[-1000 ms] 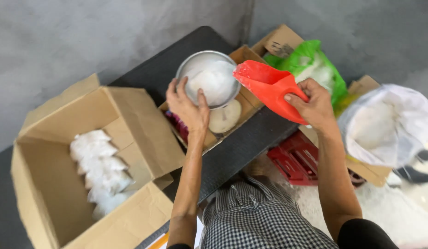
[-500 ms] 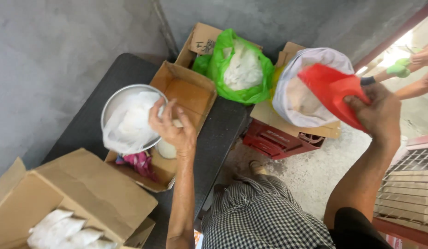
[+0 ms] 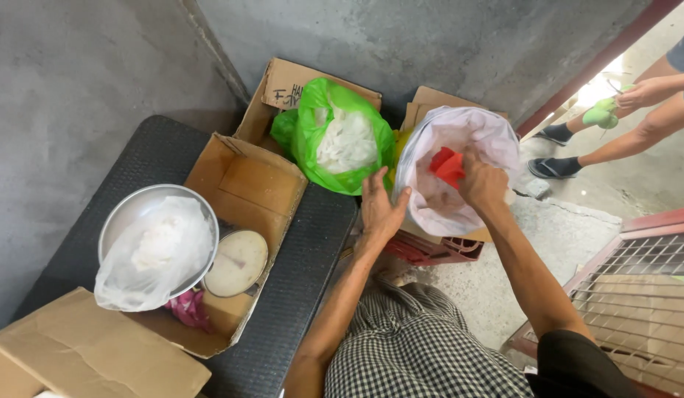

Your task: The recorder is scoop-measuring a white powder from bulk bags into smaller plastic bags, tying them, and placing them into a shipping box.

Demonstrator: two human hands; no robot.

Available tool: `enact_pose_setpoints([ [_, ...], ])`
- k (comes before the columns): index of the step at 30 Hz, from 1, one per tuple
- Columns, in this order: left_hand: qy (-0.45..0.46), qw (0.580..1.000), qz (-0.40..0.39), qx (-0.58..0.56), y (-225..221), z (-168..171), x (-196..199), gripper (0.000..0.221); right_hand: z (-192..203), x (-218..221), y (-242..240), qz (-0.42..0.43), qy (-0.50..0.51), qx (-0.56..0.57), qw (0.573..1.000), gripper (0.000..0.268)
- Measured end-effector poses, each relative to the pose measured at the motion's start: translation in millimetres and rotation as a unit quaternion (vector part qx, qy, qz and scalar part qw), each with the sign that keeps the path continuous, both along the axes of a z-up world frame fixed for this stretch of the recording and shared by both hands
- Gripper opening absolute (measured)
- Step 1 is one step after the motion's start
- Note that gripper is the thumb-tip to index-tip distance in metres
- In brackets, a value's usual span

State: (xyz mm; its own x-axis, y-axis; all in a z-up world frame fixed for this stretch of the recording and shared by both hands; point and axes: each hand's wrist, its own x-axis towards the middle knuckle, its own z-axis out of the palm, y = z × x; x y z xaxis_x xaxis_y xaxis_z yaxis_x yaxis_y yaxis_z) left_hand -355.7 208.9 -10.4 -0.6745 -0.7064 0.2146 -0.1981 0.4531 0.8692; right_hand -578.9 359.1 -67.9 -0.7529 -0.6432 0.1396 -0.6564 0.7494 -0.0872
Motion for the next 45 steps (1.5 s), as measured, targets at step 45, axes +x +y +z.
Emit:
enact_pose_setpoints([
  [45,0.06,0.998,-0.017,0.028,25.6,-56.3,-58.2,0.058,0.6,4.7,-43.6,-0.076,-0.125,-0.134,0.98,0.036],
])
